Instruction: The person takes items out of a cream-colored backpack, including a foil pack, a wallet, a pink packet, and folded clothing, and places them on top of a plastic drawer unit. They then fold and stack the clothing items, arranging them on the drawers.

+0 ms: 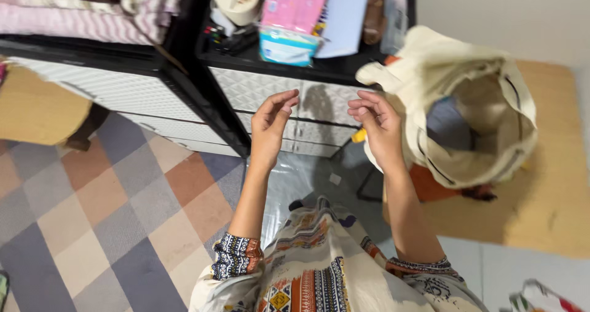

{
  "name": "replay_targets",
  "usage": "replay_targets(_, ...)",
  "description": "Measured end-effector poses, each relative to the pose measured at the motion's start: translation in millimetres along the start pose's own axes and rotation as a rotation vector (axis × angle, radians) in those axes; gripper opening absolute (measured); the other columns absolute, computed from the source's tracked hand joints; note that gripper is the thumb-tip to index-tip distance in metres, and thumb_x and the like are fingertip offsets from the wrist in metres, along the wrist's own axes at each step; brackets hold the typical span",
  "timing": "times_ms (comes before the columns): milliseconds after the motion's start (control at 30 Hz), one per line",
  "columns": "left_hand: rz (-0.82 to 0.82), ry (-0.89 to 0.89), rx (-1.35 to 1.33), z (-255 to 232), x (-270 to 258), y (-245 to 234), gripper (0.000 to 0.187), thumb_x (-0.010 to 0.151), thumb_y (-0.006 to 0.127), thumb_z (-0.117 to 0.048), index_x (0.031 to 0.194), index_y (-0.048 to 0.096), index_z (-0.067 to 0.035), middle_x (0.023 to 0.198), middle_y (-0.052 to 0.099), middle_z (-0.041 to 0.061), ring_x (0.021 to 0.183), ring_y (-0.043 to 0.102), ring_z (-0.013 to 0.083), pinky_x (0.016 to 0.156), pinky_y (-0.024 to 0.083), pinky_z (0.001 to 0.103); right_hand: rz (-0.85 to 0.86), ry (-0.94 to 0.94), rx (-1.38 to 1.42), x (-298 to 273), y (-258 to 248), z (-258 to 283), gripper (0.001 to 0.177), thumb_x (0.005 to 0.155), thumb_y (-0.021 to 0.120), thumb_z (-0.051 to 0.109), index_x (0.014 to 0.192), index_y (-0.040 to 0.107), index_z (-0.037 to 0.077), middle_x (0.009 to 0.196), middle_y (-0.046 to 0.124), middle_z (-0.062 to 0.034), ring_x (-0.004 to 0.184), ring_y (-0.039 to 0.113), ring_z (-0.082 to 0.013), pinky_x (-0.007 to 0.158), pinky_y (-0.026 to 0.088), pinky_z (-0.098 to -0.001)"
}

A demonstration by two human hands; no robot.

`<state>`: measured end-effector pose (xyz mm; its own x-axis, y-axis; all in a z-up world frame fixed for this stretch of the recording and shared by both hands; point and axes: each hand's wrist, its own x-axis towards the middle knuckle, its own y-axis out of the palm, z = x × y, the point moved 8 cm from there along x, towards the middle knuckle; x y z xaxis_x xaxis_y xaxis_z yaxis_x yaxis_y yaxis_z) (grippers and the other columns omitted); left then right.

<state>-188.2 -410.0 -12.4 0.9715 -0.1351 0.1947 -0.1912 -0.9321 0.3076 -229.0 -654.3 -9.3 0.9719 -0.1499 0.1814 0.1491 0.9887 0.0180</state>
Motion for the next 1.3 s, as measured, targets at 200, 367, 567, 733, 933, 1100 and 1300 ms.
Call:
replay_targets(200, 0.136, -0.088, -0.002, 29, -20, 68, 0.026, 0.105, 0.055, -0.003, 0.128, 0.066, 0.002, 0.129, 0.07, 0.009, 0.12, 0.066, 0.018, 0.106, 0.049, 0.032, -0.137, -0.024, -0.054, -46, -85, 12, 0.026, 0.106, 0.056, 0.003, 0.132, 0.061, -0.003, 0.116, 0.072, -0.0127, 0.103, 0.07, -0.0175, 0.093, 0.055, -0.0292)
replay_targets(367, 0.274, -0.108, 0.012, 50, -28, 134, 0.027, 0.105, 0.053, -0.001, 0.129, 0.065, 0.0, 0.127, 0.071, 0.007, 0.119, 0.065, 0.0154, 0.106, 0.049, 0.029, -0.275, -0.018, -0.135, -62, -182, 18, 0.027, 0.106, 0.054, 0.002, 0.132, 0.061, -0.003, 0.116, 0.073, -0.0121, 0.102, 0.071, -0.0162, 0.091, 0.057, -0.0284)
replay_targets(567, 0.389, 0.007, 0.097, 77, -33, 221, 0.025, 0.105, 0.055, 0.001, 0.128, 0.066, -0.001, 0.119, 0.07, 0.007, 0.114, 0.066, 0.0134, 0.101, 0.051, 0.026, -0.196, 0.046, -0.374, -47, -264, -14, 0.029, 0.104, 0.059, 0.002, 0.132, 0.062, -0.005, 0.116, 0.072, -0.0123, 0.102, 0.067, -0.015, 0.089, 0.053, -0.0276)
replay_targets(733, 0.435, -0.136, 0.35, 143, -28, 299, 0.034, 0.096, 0.059, -0.008, 0.129, 0.067, -0.002, 0.11, 0.073, 0.014, 0.101, 0.07, 0.0216, 0.09, 0.055, 0.03, -0.086, 0.212, -0.623, -10, -297, -77, 0.042, 0.094, 0.062, 0.003, 0.135, 0.058, -0.002, 0.118, 0.072, -0.016, 0.103, 0.07, -0.0243, 0.086, 0.054, -0.0306)
replay_targets(933, 0.397, 0.035, 0.782, 235, -5, 348, 0.043, 0.091, 0.063, -0.013, 0.13, 0.064, 0.004, 0.127, 0.064, 0.031, 0.121, 0.061, 0.0446, 0.105, 0.049, 0.046, 0.209, 0.228, -1.087, 15, -299, -143, 0.044, 0.084, 0.064, 0.002, 0.128, 0.065, -0.002, 0.135, 0.063, -0.0268, 0.13, 0.057, -0.0413, 0.108, 0.046, -0.0398)
replay_targets(1100, 0.592, -0.444, 1.099, 318, -9, 330, 0.058, 0.084, 0.066, -0.018, 0.139, 0.055, -0.001, 0.132, 0.062, 0.026, 0.126, 0.059, 0.0391, 0.104, 0.049, 0.046, 0.39, 0.534, -1.335, -2, -304, -165, 0.087, 0.076, 0.082, 0.024, 0.15, 0.04, 0.006, 0.152, 0.039, -0.0324, 0.143, 0.036, -0.0442, 0.117, 0.033, -0.0414)
replay_targets(1300, 0.763, -0.433, 1.402, 333, -33, 332, 0.065, 0.08, 0.07, -0.015, 0.141, 0.05, -0.004, 0.148, 0.046, 0.026, 0.135, 0.047, 0.0433, 0.108, 0.043, 0.049, 0.519, 0.71, -1.26, -9, -315, -178, 0.126, 0.07, 0.09, 0.035, 0.163, 0.009, 0.01, 0.163, 0.022, -0.0295, 0.154, 0.021, -0.0412, 0.125, 0.023, -0.0388)
